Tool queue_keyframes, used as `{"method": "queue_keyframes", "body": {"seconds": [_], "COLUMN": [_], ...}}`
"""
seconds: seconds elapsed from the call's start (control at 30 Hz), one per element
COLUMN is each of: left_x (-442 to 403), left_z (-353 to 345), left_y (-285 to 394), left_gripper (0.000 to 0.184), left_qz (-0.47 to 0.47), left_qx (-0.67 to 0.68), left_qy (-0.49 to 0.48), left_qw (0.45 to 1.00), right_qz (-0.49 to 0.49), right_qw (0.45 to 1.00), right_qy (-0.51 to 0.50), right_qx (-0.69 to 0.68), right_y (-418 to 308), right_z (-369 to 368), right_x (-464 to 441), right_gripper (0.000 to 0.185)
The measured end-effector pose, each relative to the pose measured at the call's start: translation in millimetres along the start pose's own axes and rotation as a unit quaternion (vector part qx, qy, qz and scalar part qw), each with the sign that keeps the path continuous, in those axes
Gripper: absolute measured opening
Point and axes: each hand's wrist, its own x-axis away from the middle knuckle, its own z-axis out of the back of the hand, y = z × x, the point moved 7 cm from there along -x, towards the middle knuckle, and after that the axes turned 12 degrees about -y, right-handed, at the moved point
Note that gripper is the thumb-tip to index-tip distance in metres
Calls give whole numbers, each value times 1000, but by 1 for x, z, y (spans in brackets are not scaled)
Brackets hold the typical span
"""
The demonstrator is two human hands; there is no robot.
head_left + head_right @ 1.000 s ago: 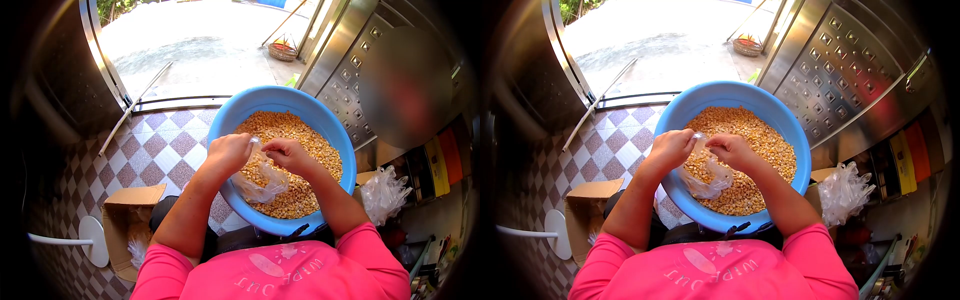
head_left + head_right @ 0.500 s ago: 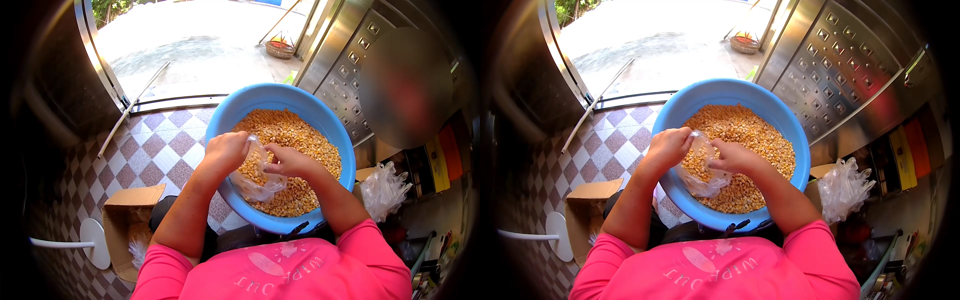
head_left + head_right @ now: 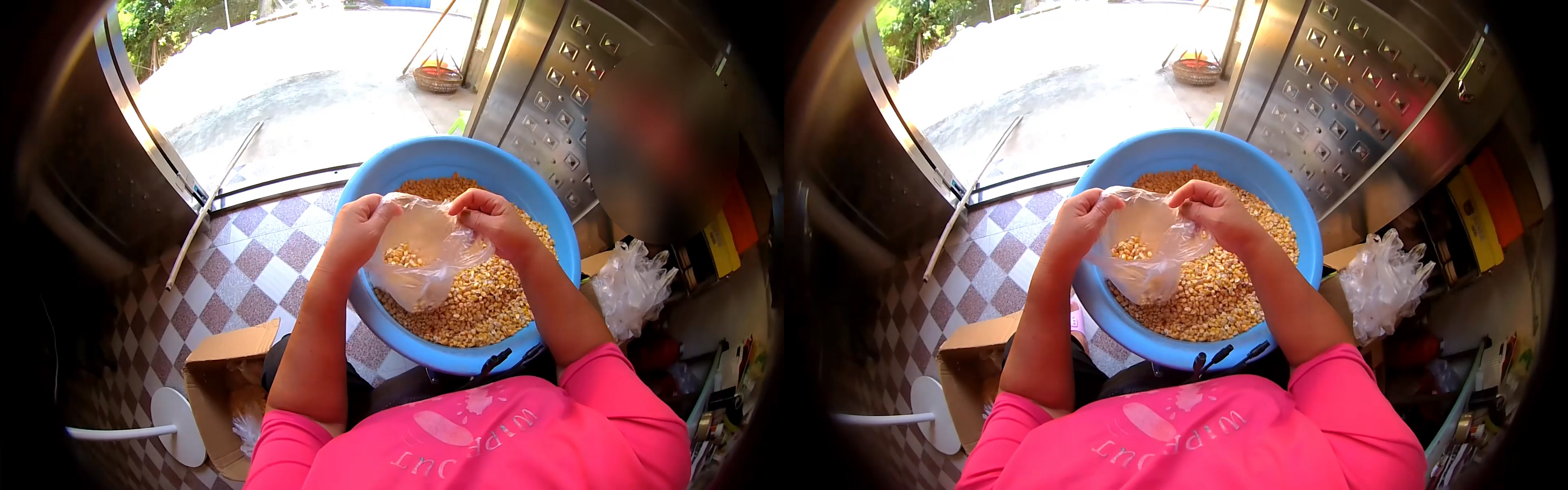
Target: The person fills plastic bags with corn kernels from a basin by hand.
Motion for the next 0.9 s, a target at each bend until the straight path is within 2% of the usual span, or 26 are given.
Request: {"method": "queue_keyframes", "body": {"seconds": [0.03,0.13,0.3,0.4,0.43,0.5,0.53,0.6,0.63,0.7,0.73,0.77,0.83,0.87,0.9], "left_x": [3,9,4,-2,-1,3,4,5,5,6,7,7,8,7,6], "left_z": [1,8,7,4,3,3,5,7,7,8,9,9,9,9,11], "left_y": [4,8,-4,-17,-11,-7,-5,-5,-7,-6,-7,-8,-9,-9,-10], "left_gripper": [24,24,23,24,24,25,25,25,25,26,26,27,28,28,28], "left_qz": [0,-22,-34,-60,-82,-65,-61,-58,-60,-63,-51,-41,-65,-86,-92], "left_qx": [0,81,13,-36,-58,-53,-42,-31,-24,-17,-17,-15,-6,-1,1], "left_qy": [3,50,70,80,85,93,98,105,105,106,99,96,107,110,121], "left_qw": [1000,995,997,994,991,992,992,992,992,992,994,994,992,990,988], "right_qz": [0,106,148,74,75,57,57,-28,-28,-179,-183,-183,-137,-125,-125], "right_qw": [1000,985,975,982,982,984,984,991,991,976,979,979,974,971,973], "right_qy": [-3,15,-5,32,33,52,51,83,82,56,72,67,-19,0,-9], "right_qx": [0,-133,-167,-170,-170,-161,-161,105,105,106,52,58,-178,-203,-194], "right_y": [2,-9,1,31,31,32,28,18,19,40,45,57,75,75,72], "right_z": [2,12,23,33,34,36,32,21,18,11,11,19,18,21,24], "right_x": [-1,-1,-10,-16,-16,-16,-14,-9,-9,-6,-5,-8,-21,-21,-26], "right_gripper": [10,9,15,23,23,36,36,58,58,73,56,56,37,24,24]}}
